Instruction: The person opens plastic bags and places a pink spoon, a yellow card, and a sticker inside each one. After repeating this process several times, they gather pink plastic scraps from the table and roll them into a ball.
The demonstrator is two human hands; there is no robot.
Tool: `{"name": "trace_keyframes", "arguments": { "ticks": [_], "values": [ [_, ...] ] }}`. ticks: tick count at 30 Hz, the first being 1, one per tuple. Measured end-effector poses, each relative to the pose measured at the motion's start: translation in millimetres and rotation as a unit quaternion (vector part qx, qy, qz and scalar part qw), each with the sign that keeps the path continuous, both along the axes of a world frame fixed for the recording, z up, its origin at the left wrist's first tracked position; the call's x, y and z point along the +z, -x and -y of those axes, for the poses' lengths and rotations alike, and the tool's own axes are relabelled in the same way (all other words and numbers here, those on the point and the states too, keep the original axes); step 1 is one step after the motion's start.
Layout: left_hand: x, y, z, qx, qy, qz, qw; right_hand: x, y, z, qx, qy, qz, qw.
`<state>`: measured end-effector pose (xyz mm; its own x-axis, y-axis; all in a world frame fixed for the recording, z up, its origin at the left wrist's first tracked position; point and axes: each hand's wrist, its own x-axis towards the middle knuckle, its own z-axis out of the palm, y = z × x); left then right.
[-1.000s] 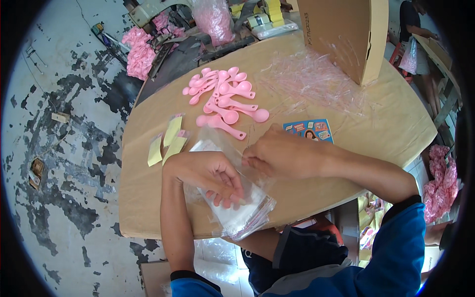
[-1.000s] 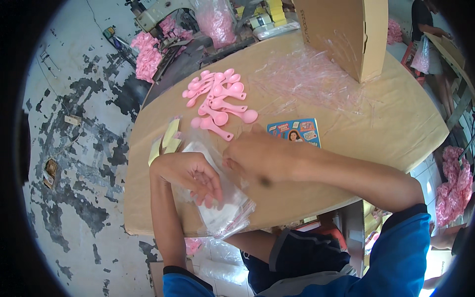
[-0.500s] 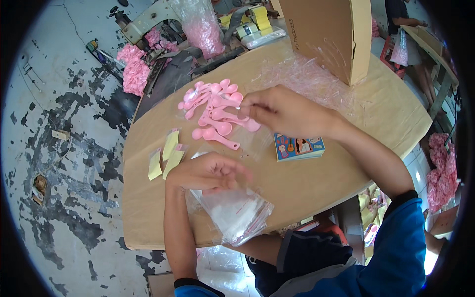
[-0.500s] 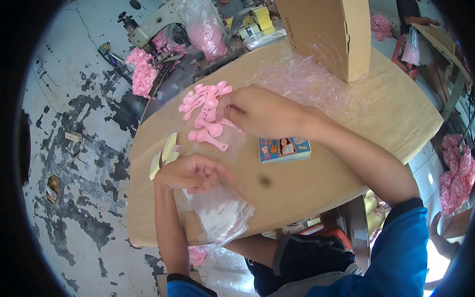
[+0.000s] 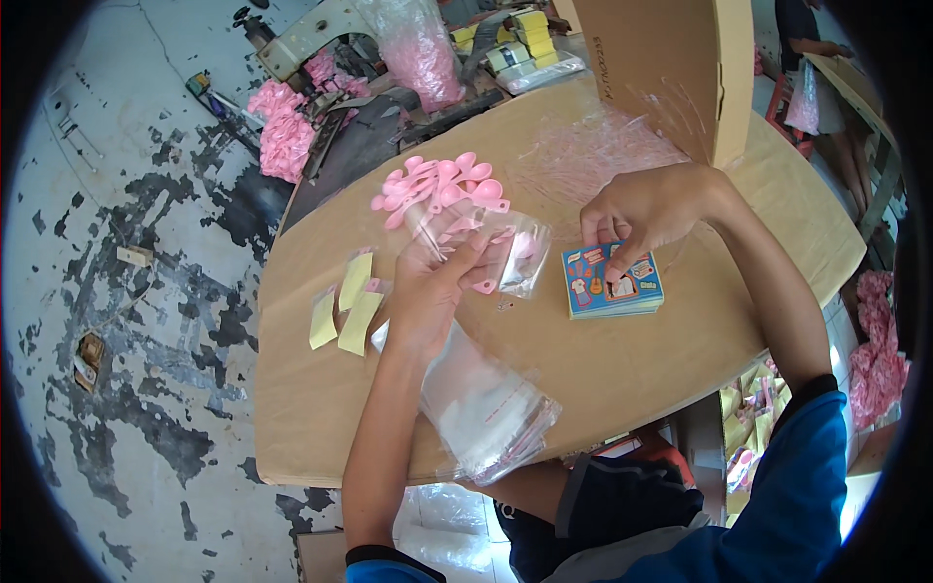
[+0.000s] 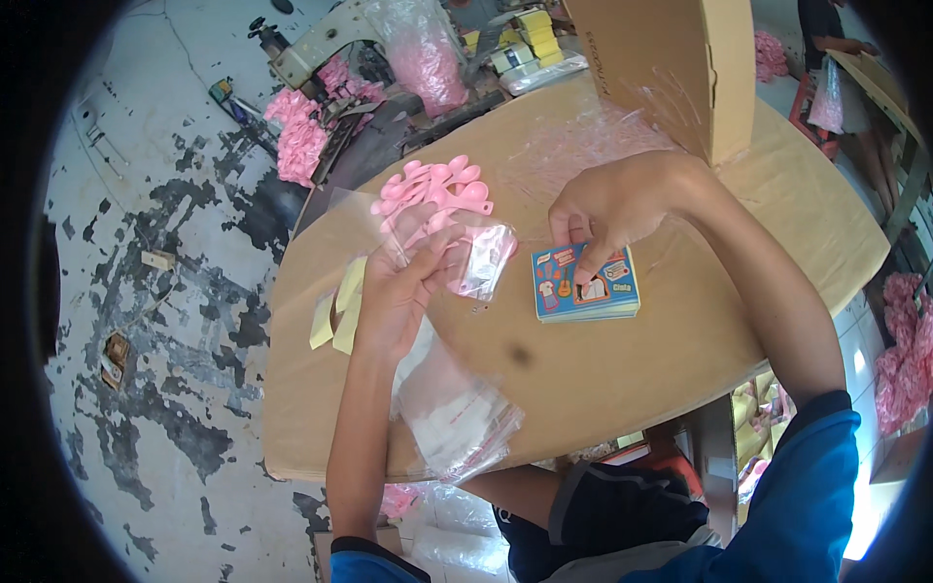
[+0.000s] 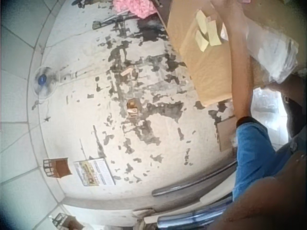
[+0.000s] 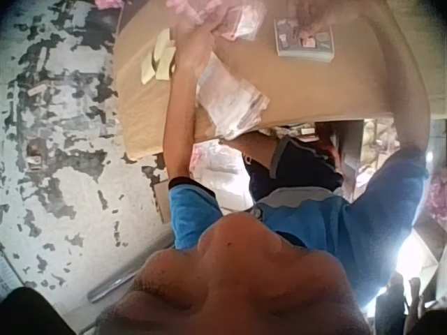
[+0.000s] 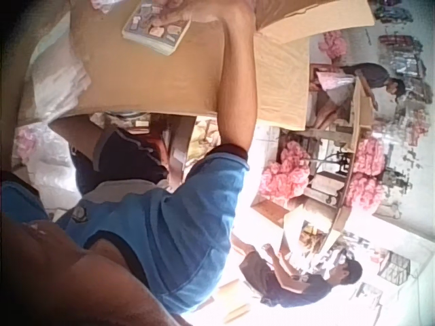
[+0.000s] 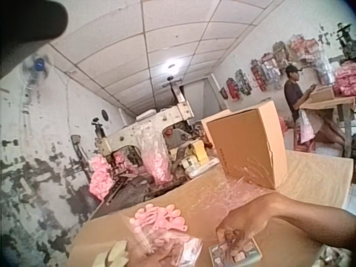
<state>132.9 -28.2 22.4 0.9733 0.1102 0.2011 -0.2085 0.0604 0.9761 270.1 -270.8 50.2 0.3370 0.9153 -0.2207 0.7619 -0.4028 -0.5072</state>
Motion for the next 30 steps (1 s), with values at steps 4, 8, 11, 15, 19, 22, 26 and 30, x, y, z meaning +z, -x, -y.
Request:
{"name": "trace_keyframes", "arguments": {
  "ticks": [4,8,11,15,19,22,26,30],
  "values": [
    [4,1,-3,0.004,-0.012,-0.021,1.000,8,3,-3,-0.035,-0.008,-0.043,0.998],
    [-3,-2,-11,0.037,-0.008,0.001,0.999,4,-1,-6,-0.056,-0.082,0.030,0.995],
    [-5,-4,-15,0.083,0.014,0.025,0.996,-1,2,-15,-0.095,-0.191,-0.075,0.974],
    [-3,-1,-20,0.112,0.056,0.047,0.991,10,32,-31,-0.142,-0.223,-0.200,0.943],
    [0,-1,-12,0.076,0.063,0.062,0.993,-16,35,-48,-0.120,-0.314,-0.199,0.921],
    [-3,-4,-13,0.073,0.049,0.078,0.993,-14,40,-50,-0.099,-0.273,-0.152,0.945],
    [-4,1,-8,0.043,0.021,0.057,0.997,-17,45,-57,-0.092,-0.274,-0.142,0.947],
    [-11,-2,-10,0.040,0.026,0.042,0.998,-31,46,-66,-0.110,-0.322,-0.189,0.921]
  ]
}}
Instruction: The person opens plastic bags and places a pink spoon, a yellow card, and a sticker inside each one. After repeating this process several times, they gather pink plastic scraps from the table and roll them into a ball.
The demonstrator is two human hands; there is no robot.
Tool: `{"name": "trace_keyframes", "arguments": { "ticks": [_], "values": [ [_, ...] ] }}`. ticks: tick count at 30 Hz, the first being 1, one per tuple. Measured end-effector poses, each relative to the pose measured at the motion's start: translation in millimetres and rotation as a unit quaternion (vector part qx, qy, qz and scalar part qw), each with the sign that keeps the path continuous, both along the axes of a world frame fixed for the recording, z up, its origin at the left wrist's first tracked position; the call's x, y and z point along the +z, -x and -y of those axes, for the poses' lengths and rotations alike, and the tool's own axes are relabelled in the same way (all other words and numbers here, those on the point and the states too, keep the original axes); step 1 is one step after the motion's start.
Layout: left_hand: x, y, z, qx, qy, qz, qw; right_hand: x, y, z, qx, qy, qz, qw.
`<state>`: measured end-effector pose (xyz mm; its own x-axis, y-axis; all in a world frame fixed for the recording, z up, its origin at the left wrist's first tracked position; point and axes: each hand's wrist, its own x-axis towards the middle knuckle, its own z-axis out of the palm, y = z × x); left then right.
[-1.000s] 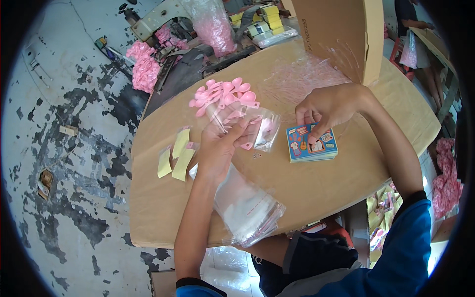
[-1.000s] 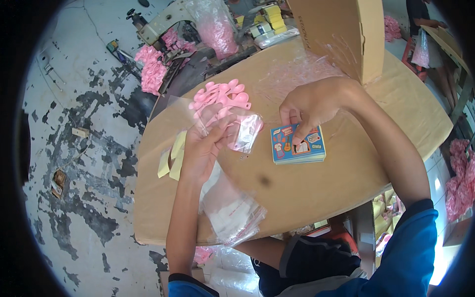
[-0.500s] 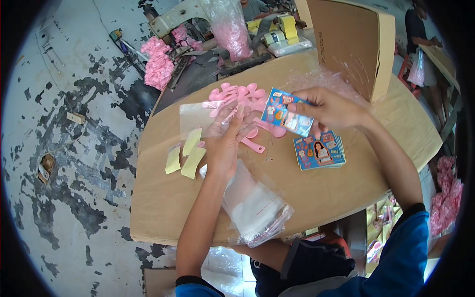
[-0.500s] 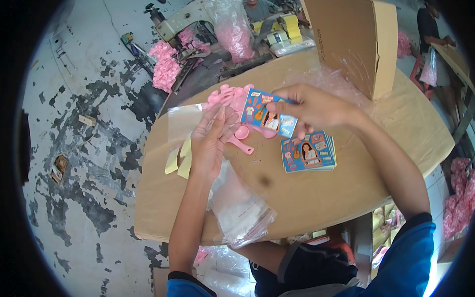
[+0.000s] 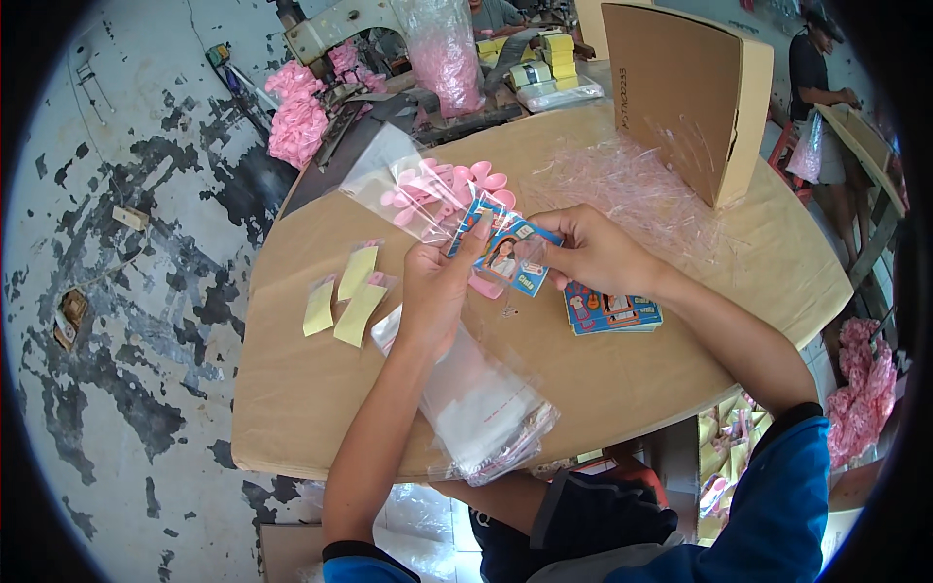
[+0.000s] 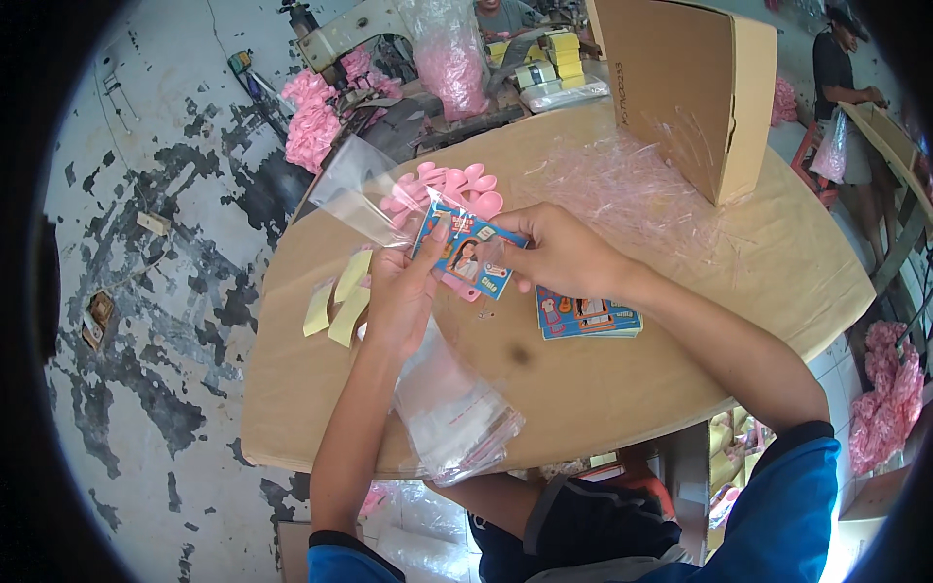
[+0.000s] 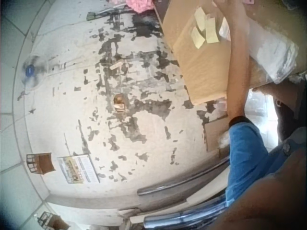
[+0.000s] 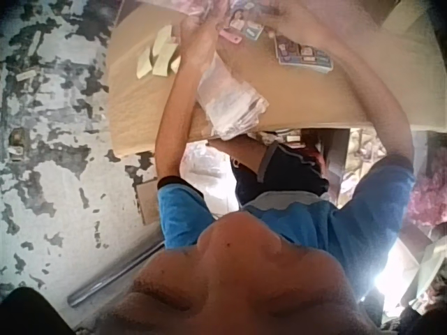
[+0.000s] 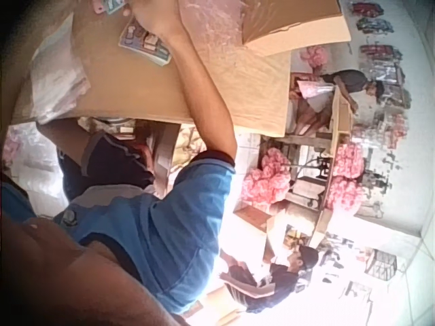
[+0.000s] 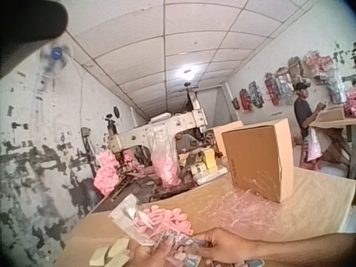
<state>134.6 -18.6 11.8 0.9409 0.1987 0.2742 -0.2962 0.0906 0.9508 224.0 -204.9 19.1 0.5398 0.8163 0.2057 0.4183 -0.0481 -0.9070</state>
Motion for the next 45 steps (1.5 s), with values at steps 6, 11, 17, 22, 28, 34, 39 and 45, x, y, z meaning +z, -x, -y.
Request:
{"name": "trace_keyframes", "arguments": {
  "ticks": [6,11,17,22,28,34,39,45],
  "values": [
    [0,-2,4,0.025,0.030,-0.001,0.999,2,15,-6,-0.039,-0.084,-0.043,0.995],
    [1,1,8,-0.029,-0.131,0.080,0.988,-3,9,-13,-0.050,-0.088,-0.010,0.995],
    [7,6,-3,-0.120,0.059,0.084,0.987,-1,13,-19,-0.087,-0.106,-0.102,0.985],
    [12,12,-8,-0.088,-0.182,0.139,0.969,2,14,-20,-0.092,-0.028,0.012,0.995],
    [28,7,-37,-0.086,0.068,0.142,0.984,17,-48,-30,-0.015,0.091,0.269,0.959],
    [0,-3,-59,0.091,-0.020,0.130,0.987,4,-42,-60,-0.029,0.249,0.341,0.906],
    [8,0,-49,0.055,-0.044,0.096,0.993,-18,-75,-53,-0.069,0.161,0.394,0.902],
    [13,3,-55,0.046,0.054,0.099,0.993,19,-68,2,-0.073,0.035,0.223,0.971]
  ]
}}
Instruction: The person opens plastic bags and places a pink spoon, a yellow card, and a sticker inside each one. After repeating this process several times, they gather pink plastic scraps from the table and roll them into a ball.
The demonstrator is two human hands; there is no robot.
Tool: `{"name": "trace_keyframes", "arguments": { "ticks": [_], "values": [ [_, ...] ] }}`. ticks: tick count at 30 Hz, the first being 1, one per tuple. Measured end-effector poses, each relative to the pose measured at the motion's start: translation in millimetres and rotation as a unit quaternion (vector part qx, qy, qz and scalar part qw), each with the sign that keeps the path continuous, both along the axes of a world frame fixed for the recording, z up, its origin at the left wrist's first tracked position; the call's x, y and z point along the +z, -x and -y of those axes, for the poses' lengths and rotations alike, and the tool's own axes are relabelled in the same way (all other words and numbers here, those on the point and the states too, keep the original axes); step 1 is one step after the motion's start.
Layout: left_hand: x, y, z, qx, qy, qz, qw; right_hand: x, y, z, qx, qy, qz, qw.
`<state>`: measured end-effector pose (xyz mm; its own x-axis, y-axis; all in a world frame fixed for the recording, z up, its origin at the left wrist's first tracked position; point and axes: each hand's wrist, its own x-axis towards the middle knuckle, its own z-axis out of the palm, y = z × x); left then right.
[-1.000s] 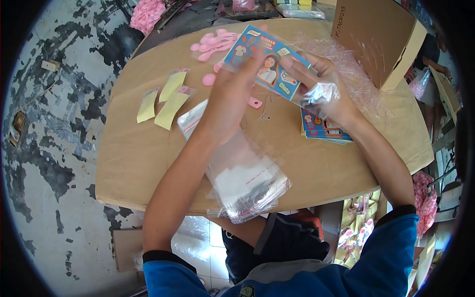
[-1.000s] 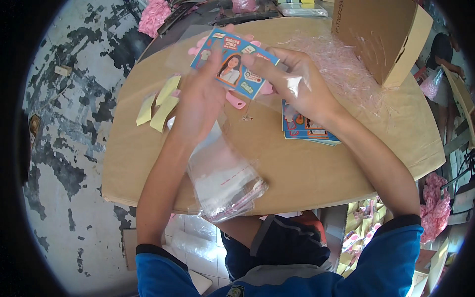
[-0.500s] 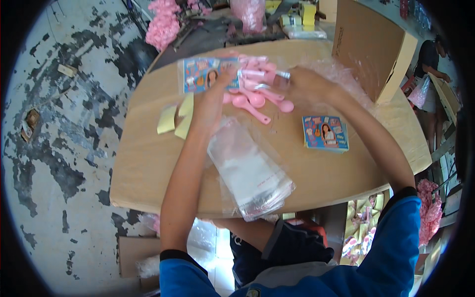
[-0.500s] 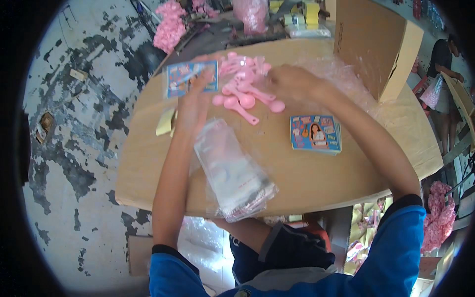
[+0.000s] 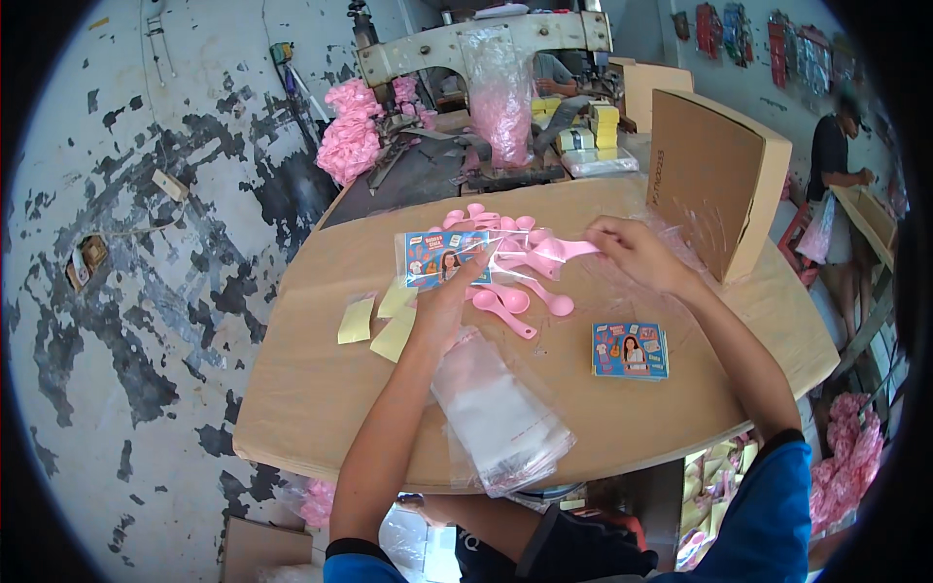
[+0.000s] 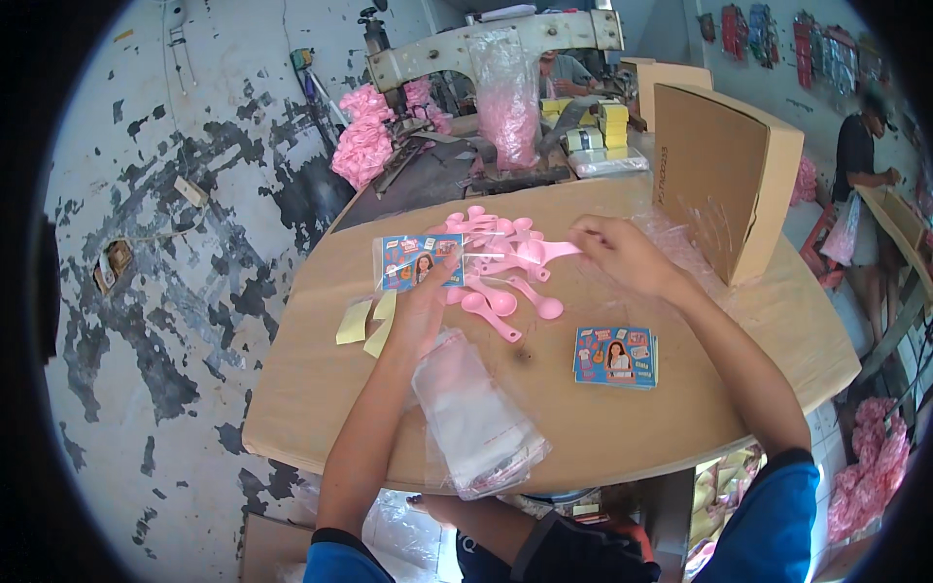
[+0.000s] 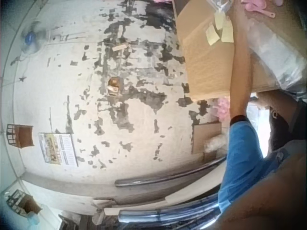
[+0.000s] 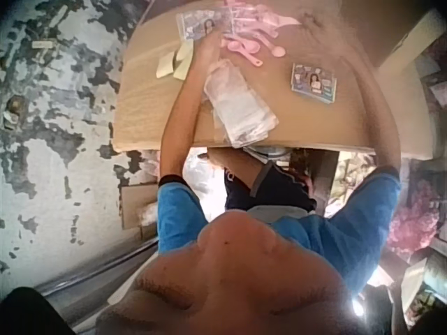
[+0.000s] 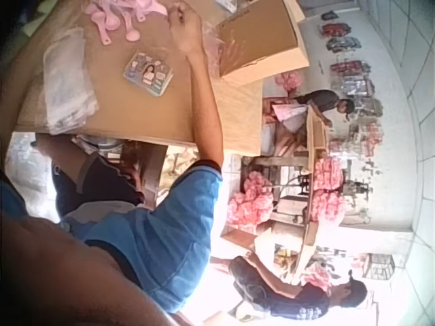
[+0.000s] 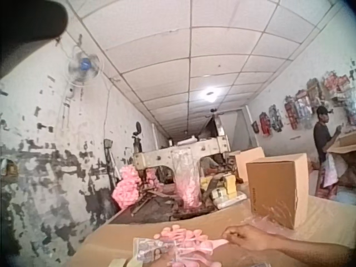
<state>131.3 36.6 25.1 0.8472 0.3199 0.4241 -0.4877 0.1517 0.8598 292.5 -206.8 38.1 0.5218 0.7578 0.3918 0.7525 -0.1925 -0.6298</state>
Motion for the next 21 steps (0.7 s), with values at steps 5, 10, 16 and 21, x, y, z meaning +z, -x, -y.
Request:
{"name": "trace_keyframes", "arguments": {
  "ticks": [5,10,16,21],
  "values": [
    [-6,-13,10,-0.055,0.071,0.027,0.996,5,32,19,0.064,-0.117,-0.170,0.976],
    [-4,2,44,-0.139,0.035,-0.005,0.990,14,75,5,0.091,-0.150,-0.105,0.979],
    [-15,-12,51,-0.158,-0.015,-0.056,0.986,43,61,51,-0.093,-0.280,0.171,0.940],
    [-20,-12,52,0.043,-0.175,-0.064,0.982,50,65,53,-0.166,-0.110,0.240,0.950]
  ]
}}
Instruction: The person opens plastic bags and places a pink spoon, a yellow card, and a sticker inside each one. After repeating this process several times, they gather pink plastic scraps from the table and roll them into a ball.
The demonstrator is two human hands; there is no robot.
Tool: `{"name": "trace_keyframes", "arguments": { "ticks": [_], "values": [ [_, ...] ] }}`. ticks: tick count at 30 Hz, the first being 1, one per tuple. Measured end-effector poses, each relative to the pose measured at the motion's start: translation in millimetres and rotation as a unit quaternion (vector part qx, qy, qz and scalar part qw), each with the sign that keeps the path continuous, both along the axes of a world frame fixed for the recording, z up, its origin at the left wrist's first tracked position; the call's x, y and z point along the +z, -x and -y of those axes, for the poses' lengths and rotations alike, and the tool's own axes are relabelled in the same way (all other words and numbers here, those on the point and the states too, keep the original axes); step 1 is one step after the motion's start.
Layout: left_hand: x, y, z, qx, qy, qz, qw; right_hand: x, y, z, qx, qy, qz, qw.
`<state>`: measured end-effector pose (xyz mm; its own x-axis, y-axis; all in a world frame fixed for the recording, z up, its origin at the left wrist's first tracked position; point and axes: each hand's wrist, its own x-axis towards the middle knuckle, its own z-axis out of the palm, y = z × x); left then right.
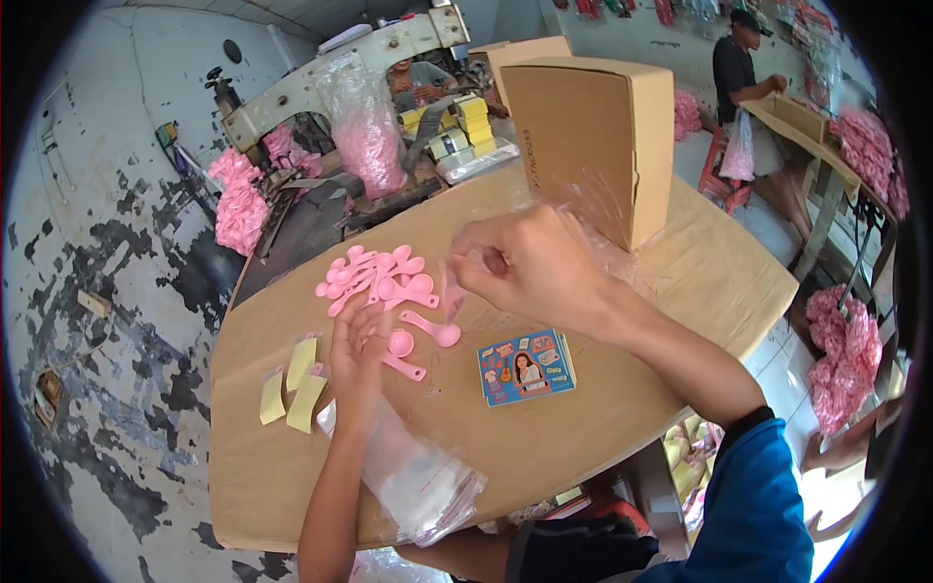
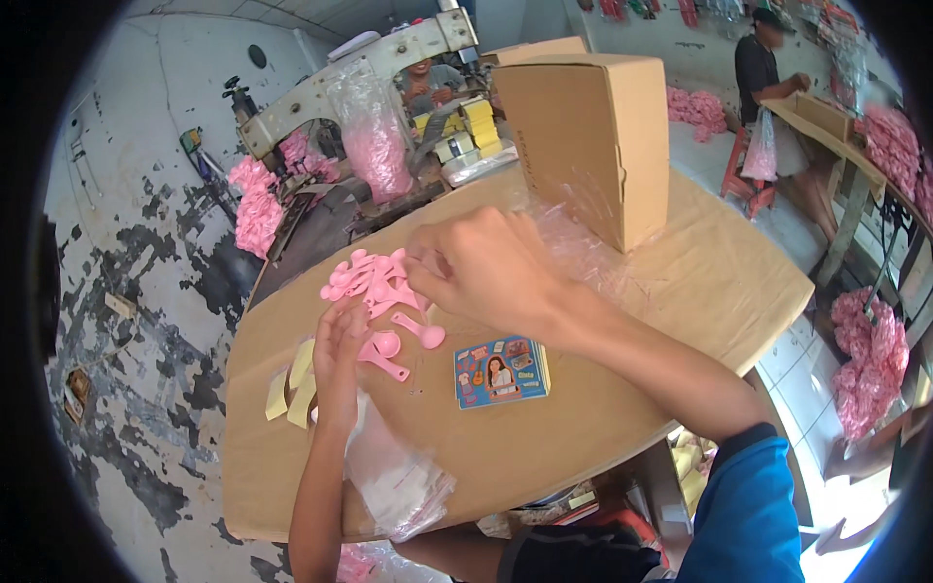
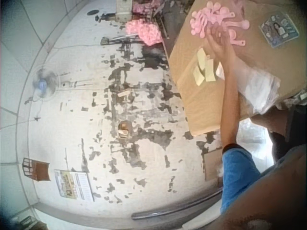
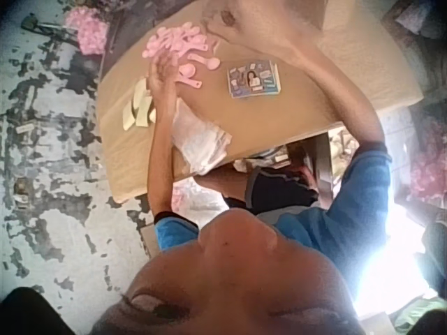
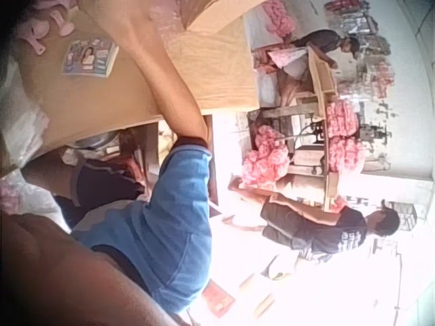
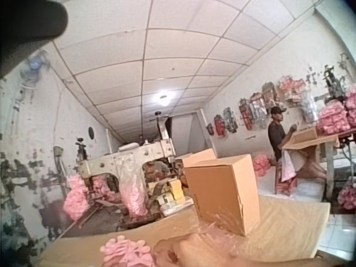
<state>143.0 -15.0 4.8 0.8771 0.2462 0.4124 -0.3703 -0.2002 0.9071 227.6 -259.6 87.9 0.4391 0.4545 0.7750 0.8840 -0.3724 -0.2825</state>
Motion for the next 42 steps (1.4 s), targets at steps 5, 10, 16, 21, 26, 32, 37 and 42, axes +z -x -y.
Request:
{"name": "trace_keyframes", "arguments": {
  "ticks": [5,10,16,21,26,32,37,42],
  "values": [
    [7,18,36,0.011,-0.374,0.116,0.920,-3,21,-10,0.107,-0.085,-0.115,0.984],
    [4,25,44,-0.032,-0.266,-0.036,0.963,-17,28,-22,0.249,-0.094,-0.196,0.944],
    [15,33,37,-0.316,0.084,-0.113,0.938,-18,9,-25,0.227,-0.107,-0.223,0.942],
    [-1,32,37,-0.206,0.046,-0.120,0.970,-24,-3,-27,0.221,0.042,-0.281,0.933],
    [15,22,35,-0.174,0.120,-0.134,0.968,-34,-11,-25,0.209,0.044,-0.324,0.922],
    [10,20,31,-0.134,0.112,-0.110,0.978,-40,-11,-37,0.124,0.002,-0.134,0.983],
    [6,25,34,-0.131,0.086,-0.129,0.979,-40,3,-33,0.068,0.074,0.161,0.982],
    [2,26,40,-0.106,0.018,-0.164,0.981,-54,-2,-34,0.075,0.113,0.184,0.974]
  ]
}}
